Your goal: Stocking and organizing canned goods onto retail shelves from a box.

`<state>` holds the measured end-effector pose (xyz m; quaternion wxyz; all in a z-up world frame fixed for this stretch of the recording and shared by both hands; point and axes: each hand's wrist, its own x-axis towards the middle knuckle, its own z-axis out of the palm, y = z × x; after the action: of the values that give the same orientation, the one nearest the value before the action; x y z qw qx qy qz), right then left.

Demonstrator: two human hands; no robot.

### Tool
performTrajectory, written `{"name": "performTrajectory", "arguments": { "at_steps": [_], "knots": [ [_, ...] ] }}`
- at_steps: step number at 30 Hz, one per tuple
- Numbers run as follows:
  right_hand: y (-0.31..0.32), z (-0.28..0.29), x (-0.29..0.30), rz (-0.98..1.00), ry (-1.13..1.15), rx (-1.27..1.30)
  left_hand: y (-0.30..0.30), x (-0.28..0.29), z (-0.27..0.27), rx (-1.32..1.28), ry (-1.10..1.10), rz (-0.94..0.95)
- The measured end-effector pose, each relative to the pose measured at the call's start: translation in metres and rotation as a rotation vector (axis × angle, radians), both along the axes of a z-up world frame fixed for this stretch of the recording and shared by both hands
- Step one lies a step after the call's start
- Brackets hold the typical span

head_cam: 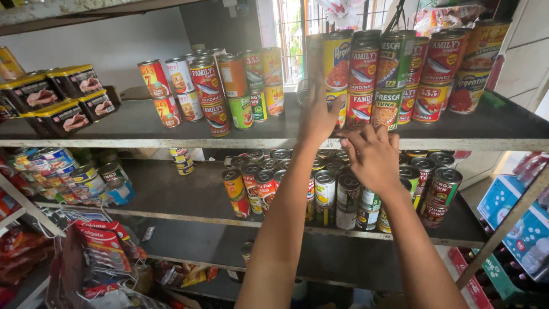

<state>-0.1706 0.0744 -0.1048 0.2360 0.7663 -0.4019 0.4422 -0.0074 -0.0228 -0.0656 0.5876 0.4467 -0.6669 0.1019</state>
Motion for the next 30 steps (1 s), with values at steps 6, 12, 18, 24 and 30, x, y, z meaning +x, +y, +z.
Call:
{"name": "performTrajectory", "arguments": {
  "at_steps": [6,12,18,24,30],
  "knots": [
    [0.012,0.011,-0.001,0.064,-0.02,0.125,0.026,-0.011,0.009,0.01,0.077,0.03],
    [0.047,-0.011,-0.024,0.542,-0.418,0.085,0.108,-0.03,-0.039,-0.345,0.161,-0.007],
    [0.109,-0.203,-0.035,0.506,-0.446,0.401,0.2,-0.052,-0.235,0.138,0.193,-0.281],
    [0.172,-0.435,-0.07,0.33,-0.299,1.14,0.285,-0.055,-0.495,0.799,0.177,-0.304],
    [0.218,-0.621,-0.128,0.153,0.181,1.53,0.36,-0.056,-0.621,1.409,0.234,-0.253]
  ]
}}
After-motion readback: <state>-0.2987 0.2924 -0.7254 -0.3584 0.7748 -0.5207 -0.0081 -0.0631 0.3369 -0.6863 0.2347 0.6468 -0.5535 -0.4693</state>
